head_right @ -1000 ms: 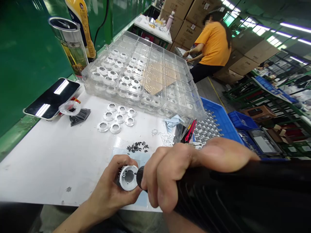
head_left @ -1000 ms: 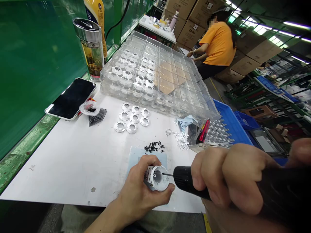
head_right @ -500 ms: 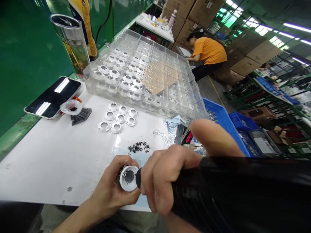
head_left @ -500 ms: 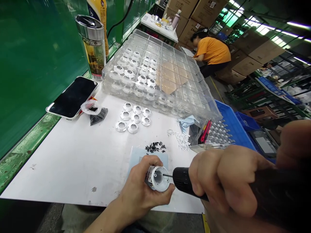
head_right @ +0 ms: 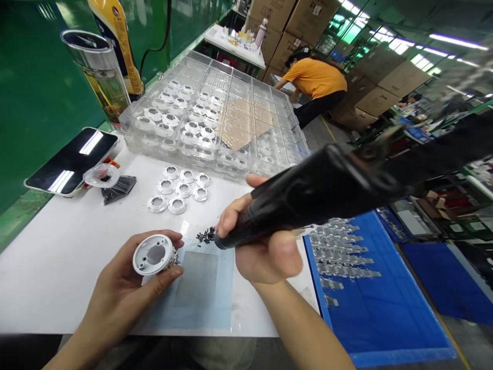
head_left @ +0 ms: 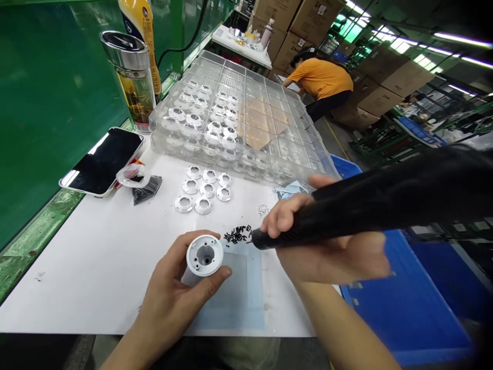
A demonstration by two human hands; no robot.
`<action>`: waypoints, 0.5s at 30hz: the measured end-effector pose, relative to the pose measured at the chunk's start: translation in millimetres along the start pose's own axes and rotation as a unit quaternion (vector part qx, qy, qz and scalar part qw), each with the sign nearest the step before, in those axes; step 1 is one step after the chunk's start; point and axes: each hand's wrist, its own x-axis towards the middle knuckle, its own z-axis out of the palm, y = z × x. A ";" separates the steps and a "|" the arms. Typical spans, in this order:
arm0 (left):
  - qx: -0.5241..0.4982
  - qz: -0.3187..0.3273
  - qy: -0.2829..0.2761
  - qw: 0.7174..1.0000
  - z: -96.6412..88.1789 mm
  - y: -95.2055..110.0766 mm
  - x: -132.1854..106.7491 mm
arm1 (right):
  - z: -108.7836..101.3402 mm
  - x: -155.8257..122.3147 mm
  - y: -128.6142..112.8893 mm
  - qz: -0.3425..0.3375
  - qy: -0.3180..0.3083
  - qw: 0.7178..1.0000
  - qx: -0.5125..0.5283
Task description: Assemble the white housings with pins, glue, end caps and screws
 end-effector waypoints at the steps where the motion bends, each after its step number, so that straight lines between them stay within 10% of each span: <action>1: -0.009 -0.009 0.025 1.000 0.6 1.6 1.0 | 4.1 0.6 7.3 -0.011 -0.001 1.000 0.006; 9: 0.040 -0.054 0.086 0.994 4.1 0.3 3.1 | 6.5 -11.1 37.9 0.028 -0.057 0.998 0.026; 15: 0.129 -0.003 0.042 0.991 6.0 -13.7 2.9 | 16.3 -12.6 8.8 0.067 -0.023 0.997 0.042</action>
